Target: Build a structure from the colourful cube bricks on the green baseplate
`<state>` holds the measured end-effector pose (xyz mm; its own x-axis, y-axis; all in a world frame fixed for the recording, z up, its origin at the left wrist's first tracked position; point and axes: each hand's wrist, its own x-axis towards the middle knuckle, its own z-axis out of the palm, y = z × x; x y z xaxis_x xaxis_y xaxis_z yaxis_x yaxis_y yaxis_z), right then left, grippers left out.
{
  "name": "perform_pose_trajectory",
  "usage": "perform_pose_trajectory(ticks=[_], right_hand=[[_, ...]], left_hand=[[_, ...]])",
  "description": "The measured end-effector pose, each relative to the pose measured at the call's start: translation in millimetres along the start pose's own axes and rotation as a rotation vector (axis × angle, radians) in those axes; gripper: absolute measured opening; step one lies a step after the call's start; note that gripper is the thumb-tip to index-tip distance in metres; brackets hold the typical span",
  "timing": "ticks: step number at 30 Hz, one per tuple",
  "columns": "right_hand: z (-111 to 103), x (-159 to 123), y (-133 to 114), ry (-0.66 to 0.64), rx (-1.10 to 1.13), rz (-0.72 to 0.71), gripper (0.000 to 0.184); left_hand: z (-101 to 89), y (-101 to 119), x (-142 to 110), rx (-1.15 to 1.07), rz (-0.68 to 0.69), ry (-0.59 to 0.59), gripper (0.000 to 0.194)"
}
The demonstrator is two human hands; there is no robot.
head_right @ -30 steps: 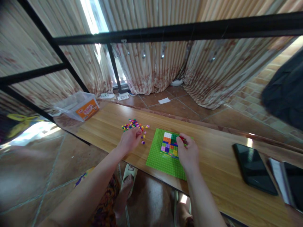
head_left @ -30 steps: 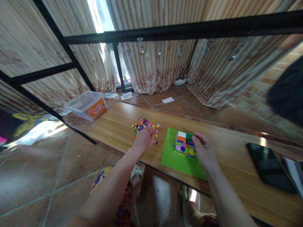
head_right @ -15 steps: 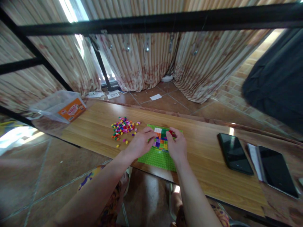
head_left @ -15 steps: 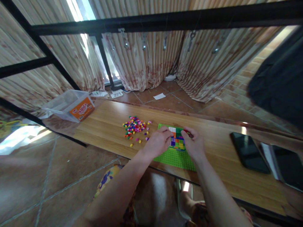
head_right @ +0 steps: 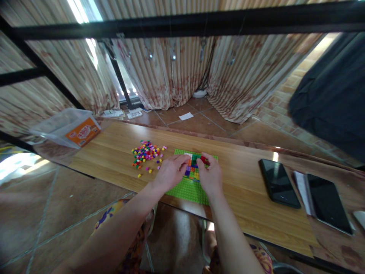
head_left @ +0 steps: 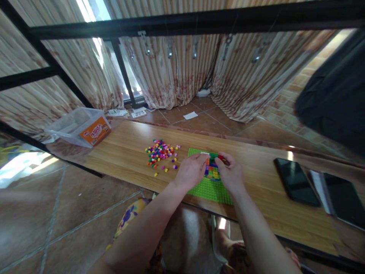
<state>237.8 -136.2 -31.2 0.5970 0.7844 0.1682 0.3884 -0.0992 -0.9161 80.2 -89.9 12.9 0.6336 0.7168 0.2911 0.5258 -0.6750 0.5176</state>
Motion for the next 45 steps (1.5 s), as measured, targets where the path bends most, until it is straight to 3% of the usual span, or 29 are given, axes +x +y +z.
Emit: perform_pose_trajectory(ticks=[11,18,37,45], right_hand=[[2,-9,-10,-0.007,-0.005,-0.022,0.057],[5,-12,-13,-0.012,-0.102,-0.065,0.058],[10,-12,-15,0.013,-0.161,-0.052,0.059],[12,-12,-11,0.006,-0.133,-0.063,0.060]], left_hand=[[11.8,-5,-5,-0.016,-0.020,0.106,0.035],[15.4,-5,-5,-0.037,-0.046,0.109,0.046],[17.7,2,-6,-0.122,-0.165,0.147,0.046],[19.9,2,-7,-0.204,-0.141,0.186,0.043]])
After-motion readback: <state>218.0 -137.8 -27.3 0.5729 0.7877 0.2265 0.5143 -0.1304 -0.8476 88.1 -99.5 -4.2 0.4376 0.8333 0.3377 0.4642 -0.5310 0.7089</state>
